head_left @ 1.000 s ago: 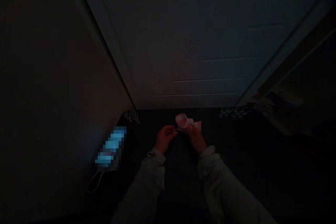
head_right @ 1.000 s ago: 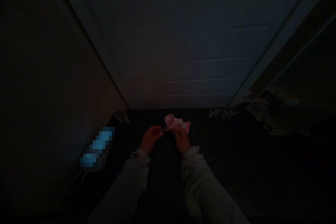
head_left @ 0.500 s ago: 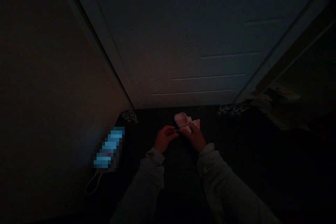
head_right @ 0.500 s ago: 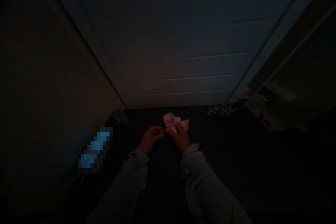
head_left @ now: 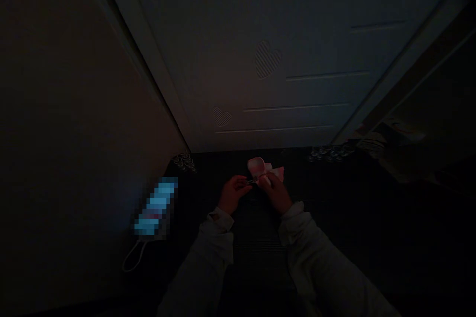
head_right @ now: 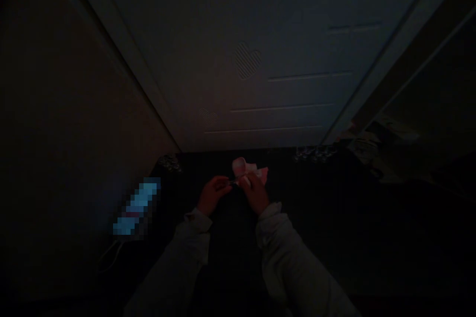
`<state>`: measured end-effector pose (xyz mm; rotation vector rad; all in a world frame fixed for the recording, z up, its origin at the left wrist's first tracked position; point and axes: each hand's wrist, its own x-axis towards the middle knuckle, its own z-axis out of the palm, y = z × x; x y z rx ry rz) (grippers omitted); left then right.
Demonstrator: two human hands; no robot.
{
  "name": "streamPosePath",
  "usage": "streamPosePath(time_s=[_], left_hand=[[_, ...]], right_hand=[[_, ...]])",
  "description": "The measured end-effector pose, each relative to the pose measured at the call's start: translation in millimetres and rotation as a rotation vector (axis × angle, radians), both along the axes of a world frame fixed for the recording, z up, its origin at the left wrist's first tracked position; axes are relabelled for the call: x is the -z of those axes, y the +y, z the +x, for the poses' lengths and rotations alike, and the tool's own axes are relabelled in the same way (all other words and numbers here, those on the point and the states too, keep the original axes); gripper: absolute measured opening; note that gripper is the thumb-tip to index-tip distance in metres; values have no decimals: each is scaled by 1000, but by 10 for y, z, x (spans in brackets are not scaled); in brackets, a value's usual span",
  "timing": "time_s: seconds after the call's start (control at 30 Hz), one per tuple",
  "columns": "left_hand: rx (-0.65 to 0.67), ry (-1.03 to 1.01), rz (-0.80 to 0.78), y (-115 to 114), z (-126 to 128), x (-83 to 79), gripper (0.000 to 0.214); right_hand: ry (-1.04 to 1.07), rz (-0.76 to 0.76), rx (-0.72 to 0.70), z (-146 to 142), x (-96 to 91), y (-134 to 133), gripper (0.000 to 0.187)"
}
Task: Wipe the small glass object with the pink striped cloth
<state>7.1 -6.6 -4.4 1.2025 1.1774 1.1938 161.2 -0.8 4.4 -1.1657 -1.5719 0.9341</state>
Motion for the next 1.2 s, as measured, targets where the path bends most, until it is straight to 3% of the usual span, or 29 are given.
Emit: streamPosePath(time_s=[0.4, 0.73, 1.03, 1.2], left_hand=[[35, -34, -12, -23, 40, 8, 33], [23, -48, 30, -24, 46, 27, 34], [23, -16, -26, -14, -1, 17, 29], [24, 52, 6, -26, 11, 27, 27]], right_hand=[[-75, -54, 162, -41, 14, -10, 28], [-67, -32, 170, -29, 35, -5, 28], [-4, 16, 67, -36, -75, -39, 23], [-12, -31, 119, -33, -46, -30, 24]])
